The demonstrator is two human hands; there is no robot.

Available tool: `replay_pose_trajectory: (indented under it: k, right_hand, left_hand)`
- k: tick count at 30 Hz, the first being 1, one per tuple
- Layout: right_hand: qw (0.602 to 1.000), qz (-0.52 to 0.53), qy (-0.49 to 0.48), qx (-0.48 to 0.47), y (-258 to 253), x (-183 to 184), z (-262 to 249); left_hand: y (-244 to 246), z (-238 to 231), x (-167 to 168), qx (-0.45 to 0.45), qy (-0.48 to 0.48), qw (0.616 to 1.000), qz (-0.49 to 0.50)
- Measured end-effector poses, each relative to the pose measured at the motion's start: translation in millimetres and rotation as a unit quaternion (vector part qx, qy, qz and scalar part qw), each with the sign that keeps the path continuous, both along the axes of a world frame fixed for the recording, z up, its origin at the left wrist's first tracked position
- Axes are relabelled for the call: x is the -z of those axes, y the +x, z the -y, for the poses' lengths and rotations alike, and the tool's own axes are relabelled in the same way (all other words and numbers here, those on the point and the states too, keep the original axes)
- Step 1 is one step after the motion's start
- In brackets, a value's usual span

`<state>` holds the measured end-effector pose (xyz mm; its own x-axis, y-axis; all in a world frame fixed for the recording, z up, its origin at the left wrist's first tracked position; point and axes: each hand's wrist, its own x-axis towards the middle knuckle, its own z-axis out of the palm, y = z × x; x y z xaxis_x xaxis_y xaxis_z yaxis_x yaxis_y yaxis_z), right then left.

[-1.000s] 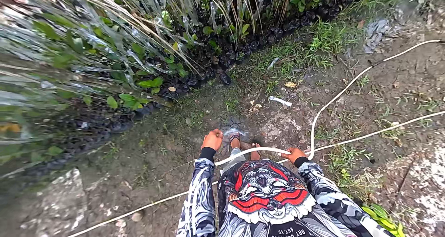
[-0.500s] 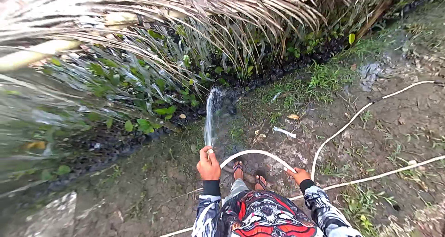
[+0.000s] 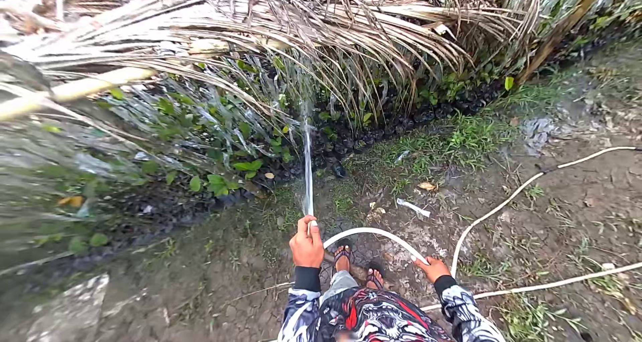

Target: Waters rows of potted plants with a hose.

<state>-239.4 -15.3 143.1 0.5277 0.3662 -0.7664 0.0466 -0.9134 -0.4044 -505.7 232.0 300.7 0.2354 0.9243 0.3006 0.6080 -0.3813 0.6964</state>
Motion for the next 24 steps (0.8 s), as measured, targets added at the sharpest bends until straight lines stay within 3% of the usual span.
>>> replay_pose_trajectory:
  k: [3, 7, 11, 24]
  right_hand:
    - [1.0, 0.002, -0.002, -0.005, -2, -4, 4]
    - [1.0, 0.0, 0.01, -0.018, -2, -7, 8]
    - [1.0, 0.003, 0.023, -0.006, 2, -9, 11]
    - [0.998, 0.013, 0.066, 0.003, -10, -16, 19]
  left_hand:
    - [4, -2, -7, -0.018, 0.019, 1.0, -0.002]
    - [11, -5, -22, 0.015, -0.042, 0.998, -0.045]
    - [15, -10, -32, 0.011, -0.01, 0.999, -0.037]
    - [31, -11, -43, 0.049, -0.066, 0.992, -0.096]
